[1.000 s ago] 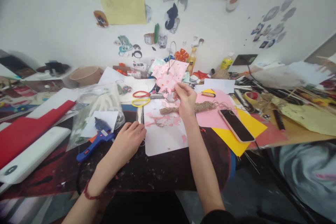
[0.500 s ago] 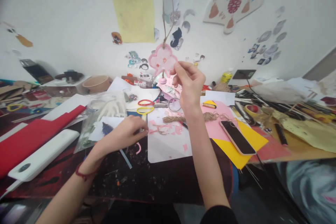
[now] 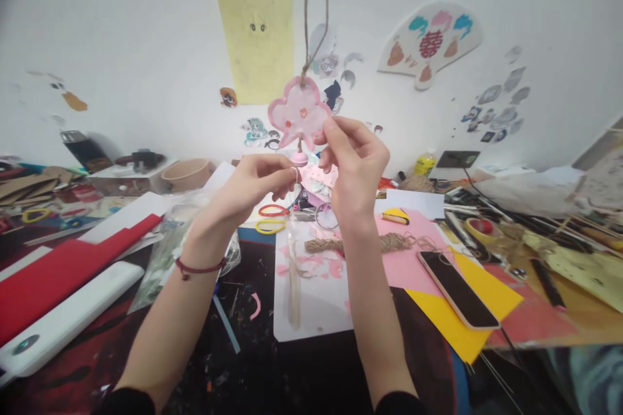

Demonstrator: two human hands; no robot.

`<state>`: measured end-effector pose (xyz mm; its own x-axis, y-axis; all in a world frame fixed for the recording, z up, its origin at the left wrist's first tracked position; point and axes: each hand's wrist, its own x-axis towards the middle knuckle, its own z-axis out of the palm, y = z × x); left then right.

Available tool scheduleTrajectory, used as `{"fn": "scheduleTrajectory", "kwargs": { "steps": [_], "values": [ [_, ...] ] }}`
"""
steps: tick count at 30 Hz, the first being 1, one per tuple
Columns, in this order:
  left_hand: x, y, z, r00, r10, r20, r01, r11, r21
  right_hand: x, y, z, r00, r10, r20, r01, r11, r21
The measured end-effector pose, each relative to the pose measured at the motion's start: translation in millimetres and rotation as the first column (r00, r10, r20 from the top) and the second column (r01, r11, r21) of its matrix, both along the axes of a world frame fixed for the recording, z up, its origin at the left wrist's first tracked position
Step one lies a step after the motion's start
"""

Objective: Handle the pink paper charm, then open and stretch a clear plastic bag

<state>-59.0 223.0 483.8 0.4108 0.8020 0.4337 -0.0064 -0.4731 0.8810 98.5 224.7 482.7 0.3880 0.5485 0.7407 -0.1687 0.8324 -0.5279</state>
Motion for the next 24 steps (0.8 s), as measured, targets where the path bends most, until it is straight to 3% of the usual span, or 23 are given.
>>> {"fn": "scheduleTrajectory", "kwargs": {
  "steps": [5,11,19,24],
  "values": [
    [13.0,14.7,-5.0,0.989,-0.066,0.134,0.082,0.990,-0.114,2.0,1.7,0.1,1.000,-0.006,0.005,0.006,1.000,-0.003],
    [11.5,28.2,-7.1,0.986,-0.008,0.167,0.023,0.996,-0.090,0.8,14.9,-2.2,1.000,0.022,-0.005,-0.022,0.998,-0.053],
    [-5.4,41.8,-8.4,0.976,-0.013,0.219,0.030,0.997,-0.078,-5.9,29.2,-9.5,0.996,-0.086,0.039,0.087,0.996,-0.019],
    [-6.3,45.2,-8.9,0.960,-0.012,0.278,0.037,0.996,-0.087,-6.0,30.6,-10.7,0.996,-0.083,0.045,0.084,0.996,-0.025]
  ]
}}
